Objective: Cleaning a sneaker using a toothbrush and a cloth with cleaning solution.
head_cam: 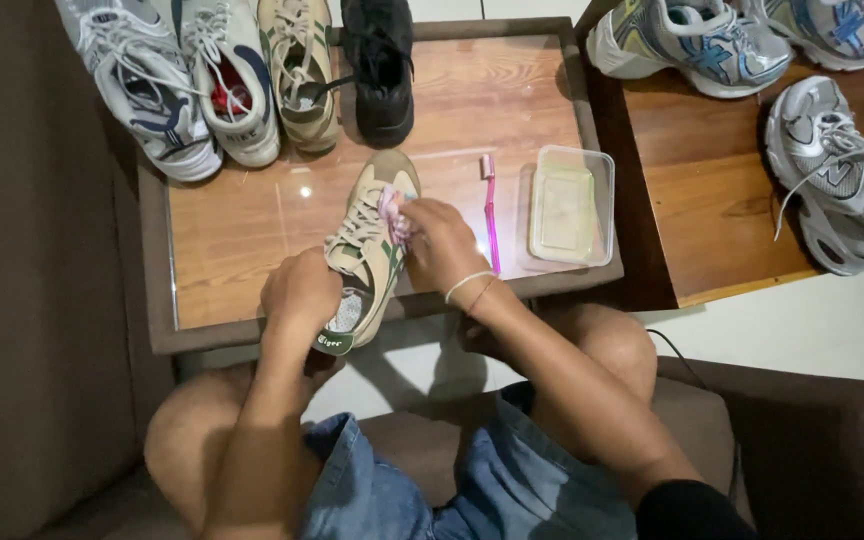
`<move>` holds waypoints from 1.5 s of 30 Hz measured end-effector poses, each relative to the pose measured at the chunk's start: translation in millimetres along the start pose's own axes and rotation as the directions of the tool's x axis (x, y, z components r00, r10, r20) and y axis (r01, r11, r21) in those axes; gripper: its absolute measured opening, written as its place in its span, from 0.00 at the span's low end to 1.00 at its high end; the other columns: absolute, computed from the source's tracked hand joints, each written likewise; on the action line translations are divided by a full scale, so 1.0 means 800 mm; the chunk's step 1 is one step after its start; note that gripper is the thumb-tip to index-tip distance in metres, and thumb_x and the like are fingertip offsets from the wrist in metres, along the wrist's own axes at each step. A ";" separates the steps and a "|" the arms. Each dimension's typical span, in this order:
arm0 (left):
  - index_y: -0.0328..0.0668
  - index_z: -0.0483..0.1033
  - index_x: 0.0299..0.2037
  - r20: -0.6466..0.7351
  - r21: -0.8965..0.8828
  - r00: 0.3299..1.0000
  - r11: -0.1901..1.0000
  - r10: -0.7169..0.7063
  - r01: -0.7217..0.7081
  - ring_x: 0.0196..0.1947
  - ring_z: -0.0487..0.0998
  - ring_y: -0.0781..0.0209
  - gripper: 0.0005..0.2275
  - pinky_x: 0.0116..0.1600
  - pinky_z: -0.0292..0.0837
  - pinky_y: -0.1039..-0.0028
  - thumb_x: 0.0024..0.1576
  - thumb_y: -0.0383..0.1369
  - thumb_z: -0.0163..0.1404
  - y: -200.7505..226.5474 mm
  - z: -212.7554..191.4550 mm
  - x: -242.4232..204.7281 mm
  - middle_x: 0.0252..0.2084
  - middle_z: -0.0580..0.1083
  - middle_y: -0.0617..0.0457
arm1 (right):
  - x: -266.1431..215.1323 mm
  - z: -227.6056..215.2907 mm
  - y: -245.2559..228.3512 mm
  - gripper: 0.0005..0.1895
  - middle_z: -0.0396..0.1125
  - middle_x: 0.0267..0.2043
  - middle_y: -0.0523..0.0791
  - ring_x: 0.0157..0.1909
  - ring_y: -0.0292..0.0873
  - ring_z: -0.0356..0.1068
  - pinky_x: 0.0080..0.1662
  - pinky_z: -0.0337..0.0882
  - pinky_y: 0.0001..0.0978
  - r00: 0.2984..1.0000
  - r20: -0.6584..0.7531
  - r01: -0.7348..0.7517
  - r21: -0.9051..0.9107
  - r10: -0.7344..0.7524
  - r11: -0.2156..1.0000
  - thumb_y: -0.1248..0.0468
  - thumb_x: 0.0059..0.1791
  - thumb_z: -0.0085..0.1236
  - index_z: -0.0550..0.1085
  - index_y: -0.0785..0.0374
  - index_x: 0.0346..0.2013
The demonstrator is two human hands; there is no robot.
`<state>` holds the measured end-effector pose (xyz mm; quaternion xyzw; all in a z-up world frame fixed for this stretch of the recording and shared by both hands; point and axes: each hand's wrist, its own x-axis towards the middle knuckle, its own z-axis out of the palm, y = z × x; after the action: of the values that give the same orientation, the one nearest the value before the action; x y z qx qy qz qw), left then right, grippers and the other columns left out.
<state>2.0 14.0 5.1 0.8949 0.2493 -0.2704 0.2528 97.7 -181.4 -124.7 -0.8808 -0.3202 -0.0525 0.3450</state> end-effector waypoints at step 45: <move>0.37 0.77 0.58 0.009 -0.013 0.999 0.999 0.042 -0.042 0.58 0.74 0.27 0.21 0.60 0.69 0.38 0.59 0.32 0.37 0.003 -0.004 -0.003 0.53 0.76 0.30 | 0.011 -0.094 -0.102 0.18 0.76 0.46 0.56 0.53 0.63 0.73 0.57 0.72 0.53 0.951 0.310 -0.088 0.264 0.002 0.960 0.73 0.42 0.56 0.80 0.63 0.46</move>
<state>2.7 12.8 9.6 0.8971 0.2310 -0.2676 0.2651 65.8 -179.4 -18.3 -0.8289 -0.3534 0.1377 0.4112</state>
